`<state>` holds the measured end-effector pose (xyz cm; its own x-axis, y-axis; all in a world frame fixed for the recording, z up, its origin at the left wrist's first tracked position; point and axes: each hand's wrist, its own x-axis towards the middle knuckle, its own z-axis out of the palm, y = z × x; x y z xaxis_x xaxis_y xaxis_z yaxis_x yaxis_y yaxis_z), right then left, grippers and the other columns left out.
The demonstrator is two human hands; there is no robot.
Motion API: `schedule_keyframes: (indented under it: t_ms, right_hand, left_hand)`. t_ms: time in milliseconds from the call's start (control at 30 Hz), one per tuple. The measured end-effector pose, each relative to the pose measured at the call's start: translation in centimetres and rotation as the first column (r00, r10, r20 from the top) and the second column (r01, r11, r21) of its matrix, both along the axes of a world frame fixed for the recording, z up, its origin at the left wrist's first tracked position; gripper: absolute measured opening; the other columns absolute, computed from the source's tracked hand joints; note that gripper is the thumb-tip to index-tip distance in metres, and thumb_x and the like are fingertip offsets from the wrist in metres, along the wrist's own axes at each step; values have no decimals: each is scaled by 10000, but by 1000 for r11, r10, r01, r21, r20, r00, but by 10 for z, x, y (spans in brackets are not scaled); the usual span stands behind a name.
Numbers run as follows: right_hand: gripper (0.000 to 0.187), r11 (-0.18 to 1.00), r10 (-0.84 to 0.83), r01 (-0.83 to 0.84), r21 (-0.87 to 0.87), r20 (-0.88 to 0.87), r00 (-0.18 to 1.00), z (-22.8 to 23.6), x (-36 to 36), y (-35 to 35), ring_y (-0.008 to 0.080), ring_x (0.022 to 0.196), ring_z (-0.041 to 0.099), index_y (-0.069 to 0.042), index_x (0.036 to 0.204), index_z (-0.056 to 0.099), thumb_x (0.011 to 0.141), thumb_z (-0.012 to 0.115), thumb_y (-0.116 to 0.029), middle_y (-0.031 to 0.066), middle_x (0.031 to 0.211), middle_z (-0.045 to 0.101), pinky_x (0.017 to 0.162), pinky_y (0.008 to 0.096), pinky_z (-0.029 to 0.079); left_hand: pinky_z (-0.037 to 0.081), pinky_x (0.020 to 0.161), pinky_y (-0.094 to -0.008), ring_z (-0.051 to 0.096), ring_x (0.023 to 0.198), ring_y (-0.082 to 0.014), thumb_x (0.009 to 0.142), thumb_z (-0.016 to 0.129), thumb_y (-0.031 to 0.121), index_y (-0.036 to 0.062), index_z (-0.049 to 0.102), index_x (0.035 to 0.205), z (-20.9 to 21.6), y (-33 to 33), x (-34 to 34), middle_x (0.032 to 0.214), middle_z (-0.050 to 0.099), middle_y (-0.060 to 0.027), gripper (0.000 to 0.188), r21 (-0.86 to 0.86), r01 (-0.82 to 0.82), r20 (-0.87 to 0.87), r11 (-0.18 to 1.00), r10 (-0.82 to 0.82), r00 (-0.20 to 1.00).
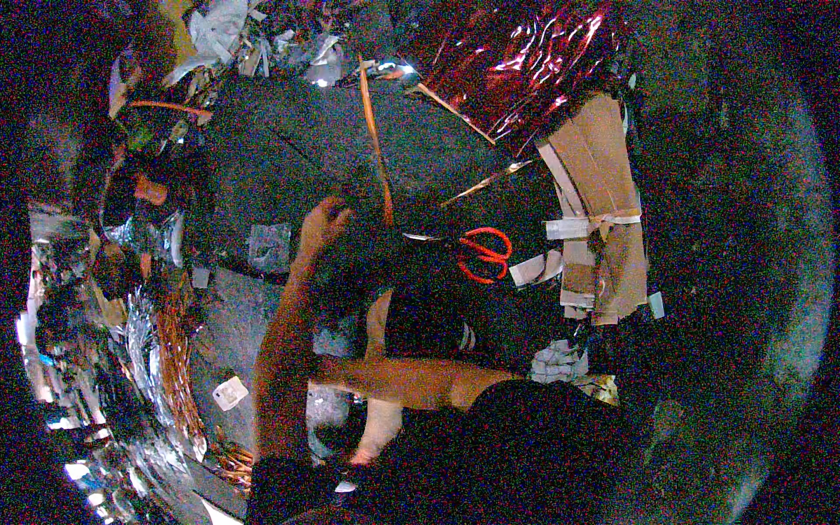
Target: The person sits on the floor and repeatedly picks up thin copper wires, straightens them by hand, and places them into a neat pile. The person handles the wires one at a time, occasionally adjusting the pile.
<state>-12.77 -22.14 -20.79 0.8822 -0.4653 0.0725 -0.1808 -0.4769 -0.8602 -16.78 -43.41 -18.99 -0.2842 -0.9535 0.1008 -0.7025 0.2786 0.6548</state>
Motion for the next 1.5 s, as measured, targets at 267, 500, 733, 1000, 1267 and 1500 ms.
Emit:
schedule_keyframes:
  t_ms: [267, 500, 733, 1000, 1267, 1500]
  right_hand:
    - [500, 999, -10, 0, -46, -221, 975, 3, 16, -4, 386, 882, 648, -57, 1293, 516, 876, 614, -316, 223, 981, 654, 752, 486, 517]
    - [483, 994, 28, -53, -97, -238, 971, 58, 9, 0, 338, 901, 652, -30, 1303, 521, 885, 643, -237, 210, 1022, 659, 786, 415, 507]
    - [478, 986, 76, -112, -127, -257, 963, 58, 20, 14, 310, 778, 634, -46, 1304, 537, 883, 657, -238, 174, 884, 657, 751, 398, 501]
    - [404, 990, 108, -130, -58, -290, 951, 60, 29, 27, 226, 754, 648, -59, 1270, 580, 890, 652, -177, 164, 921, 687, 710, 334, 515]
    - [310, 948, 206, -226, 223, 111, 972, 124, 115, 84, 112, 814, 623, -29, 1203, 610, 902, 651, -89, 81, 951, 674, 745, 252, 512]
    - [522, 874, 484, -479, -80, 228, 845, 181, 206, 137, 275, 1030, 547, -85, 1410, 388, 960, 540, -302, 158, 1146, 538, 907, 396, 415]
  left_hand:
    - [487, 678, -314, 618, 745, -179, 918, 569, 125, 80, 588, 1185, 72, 151, 221, 806, 654, -86, 271, 67, -311, -223, 948, 318, 921]
    - [491, 745, -289, 615, 820, -140, 900, 554, 103, 8, 560, 1222, 82, 436, 437, 944, 656, -78, 336, 82, -919, -310, 387, 886, 345]
    - [515, 680, -319, 654, 713, -182, 898, 614, 290, 9, 668, 979, -44, 621, 480, 769, 683, -95, 298, 123, -992, -145, 5, 989, -13]
    - [509, 783, -476, 661, 825, -353, 864, 596, 273, 66, 600, 974, -86, 516, 447, 845, 673, -178, 234, -77, -988, 249, -132, 957, -147]
    - [441, 621, -267, 513, 681, -88, 965, 567, 267, 18, 622, 941, 111, 523, 437, 757, 578, -12, 257, 31, -979, -425, 200, 889, 168]
    - [469, 614, -326, 618, 687, -160, 878, 614, 141, 34, 674, 917, 211, 523, 353, 747, 662, -93, 129, 119, -709, -105, 695, 719, 687]
